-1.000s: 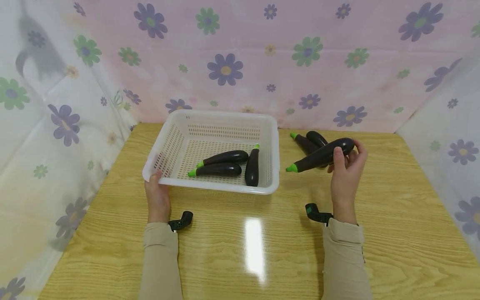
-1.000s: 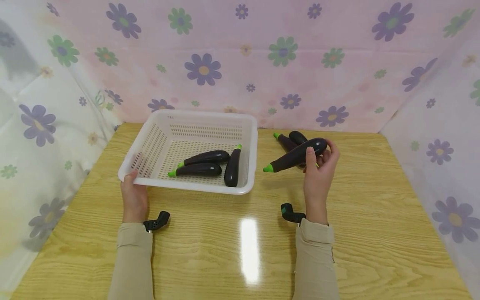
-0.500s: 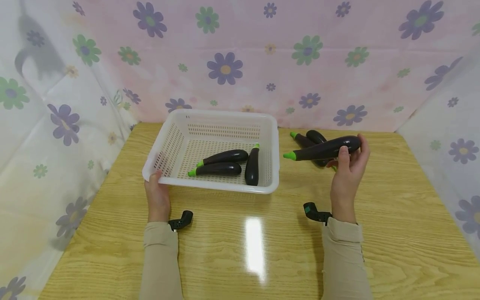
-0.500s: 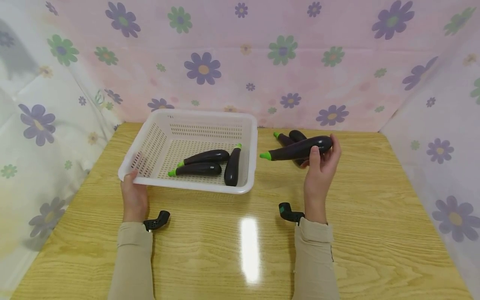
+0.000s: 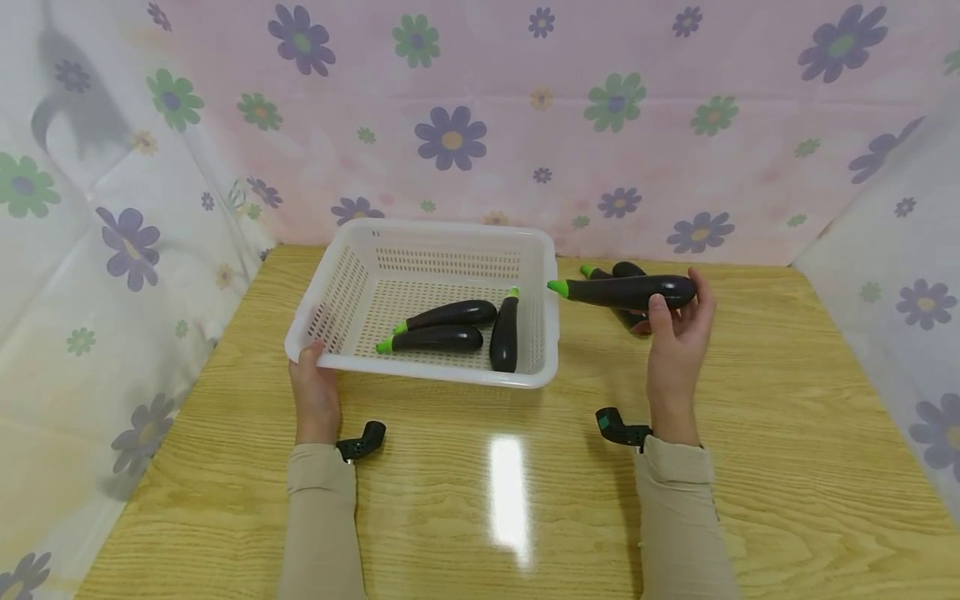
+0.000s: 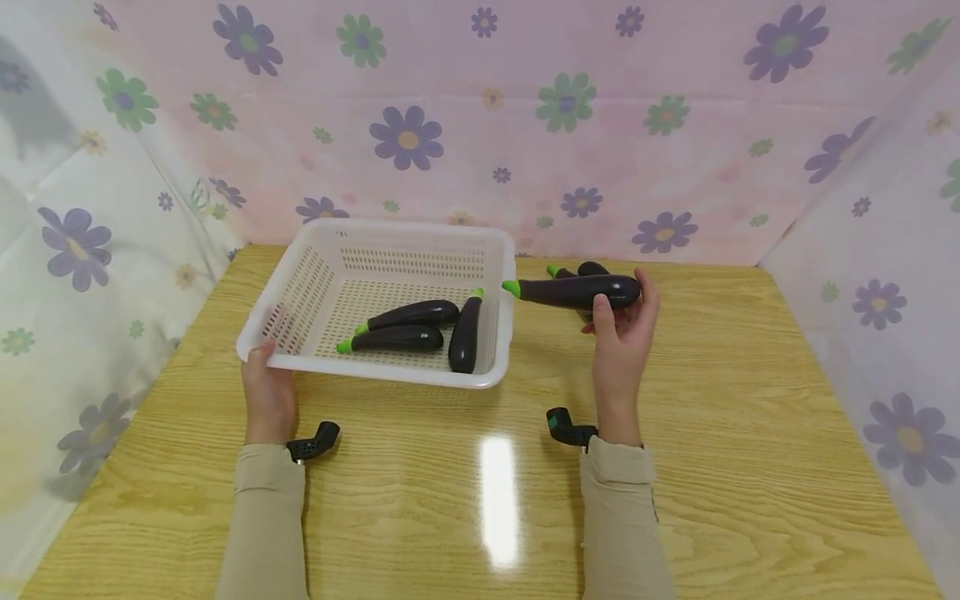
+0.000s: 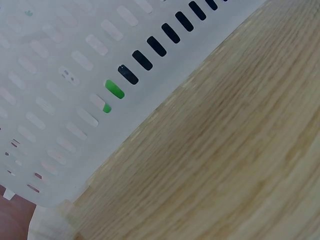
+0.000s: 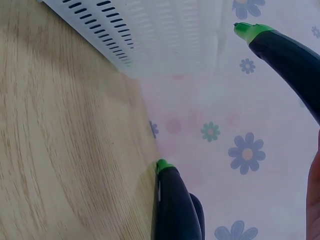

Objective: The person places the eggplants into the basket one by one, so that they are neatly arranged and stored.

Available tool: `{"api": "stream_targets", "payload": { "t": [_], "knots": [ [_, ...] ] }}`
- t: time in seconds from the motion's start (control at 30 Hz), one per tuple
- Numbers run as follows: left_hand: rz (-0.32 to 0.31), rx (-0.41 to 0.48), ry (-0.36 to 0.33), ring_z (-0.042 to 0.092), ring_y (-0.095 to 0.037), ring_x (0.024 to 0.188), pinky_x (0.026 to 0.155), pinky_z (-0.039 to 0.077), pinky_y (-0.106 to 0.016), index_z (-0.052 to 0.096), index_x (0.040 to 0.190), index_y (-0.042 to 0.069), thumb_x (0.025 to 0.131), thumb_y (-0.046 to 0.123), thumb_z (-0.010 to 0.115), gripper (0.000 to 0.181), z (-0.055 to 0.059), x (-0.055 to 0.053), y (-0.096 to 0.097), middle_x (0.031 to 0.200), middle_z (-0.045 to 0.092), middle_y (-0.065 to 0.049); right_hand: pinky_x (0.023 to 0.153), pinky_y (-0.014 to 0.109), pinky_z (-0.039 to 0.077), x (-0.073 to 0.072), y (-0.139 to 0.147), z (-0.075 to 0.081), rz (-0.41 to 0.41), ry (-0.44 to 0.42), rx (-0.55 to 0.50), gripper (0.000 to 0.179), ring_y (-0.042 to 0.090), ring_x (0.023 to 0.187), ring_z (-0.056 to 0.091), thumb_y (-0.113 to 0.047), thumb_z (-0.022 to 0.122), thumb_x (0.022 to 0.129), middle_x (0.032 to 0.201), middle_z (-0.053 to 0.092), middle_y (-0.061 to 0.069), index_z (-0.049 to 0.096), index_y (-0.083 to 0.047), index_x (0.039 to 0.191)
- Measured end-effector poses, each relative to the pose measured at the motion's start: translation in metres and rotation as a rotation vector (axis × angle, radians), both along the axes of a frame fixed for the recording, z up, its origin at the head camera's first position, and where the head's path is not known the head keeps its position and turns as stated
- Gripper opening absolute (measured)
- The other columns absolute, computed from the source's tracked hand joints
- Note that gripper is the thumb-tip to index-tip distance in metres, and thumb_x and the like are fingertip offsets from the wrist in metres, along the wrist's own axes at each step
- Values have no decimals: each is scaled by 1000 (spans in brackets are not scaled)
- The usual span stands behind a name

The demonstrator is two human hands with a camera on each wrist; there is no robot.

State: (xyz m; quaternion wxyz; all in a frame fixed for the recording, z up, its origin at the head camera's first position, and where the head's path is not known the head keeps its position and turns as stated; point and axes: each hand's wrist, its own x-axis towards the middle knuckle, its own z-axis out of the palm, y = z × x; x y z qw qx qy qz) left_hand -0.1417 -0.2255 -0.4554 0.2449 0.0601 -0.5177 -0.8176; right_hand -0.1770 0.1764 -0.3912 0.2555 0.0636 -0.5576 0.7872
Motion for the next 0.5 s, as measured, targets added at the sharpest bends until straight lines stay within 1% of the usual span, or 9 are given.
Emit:
{"api": "stream_targets", "payload": {
  "t": [0.1,0.2,0.37,0.5],
  "knots": [
    [-2,-5,-11,32,-20,125,104,20,-33,36,133,13,88,12,37,45,0,0,0,136,37,-6,60,24,47,1,-2,-2,8,4,31,52,24,82,51,-8,56,86,118,42,17,35,-12,133],
    [-4,-13,-13,32,-20,125,104,20,-34,35,133,13,88,13,37,46,-1,0,-1,136,37,-6,62,24,47,-1,-3,-5,18,13,38,52,23,85,51,-7,56,86,118,42,18,35,-11,133],
    [-5,-9,2,33,-22,124,103,20,-35,36,133,12,87,11,37,46,-1,-1,-1,135,37,-7,61,24,46,-5,-2,-10,11,9,63,52,23,81,53,-8,58,85,116,44,17,37,-13,132],
    [-5,-2,6,32,-21,125,103,20,-35,36,133,12,87,11,37,45,-2,-1,-1,135,37,-7,61,23,46,-6,-3,-10,16,-4,87,53,25,80,54,-9,59,84,115,45,16,37,-15,132]
  ]
}}
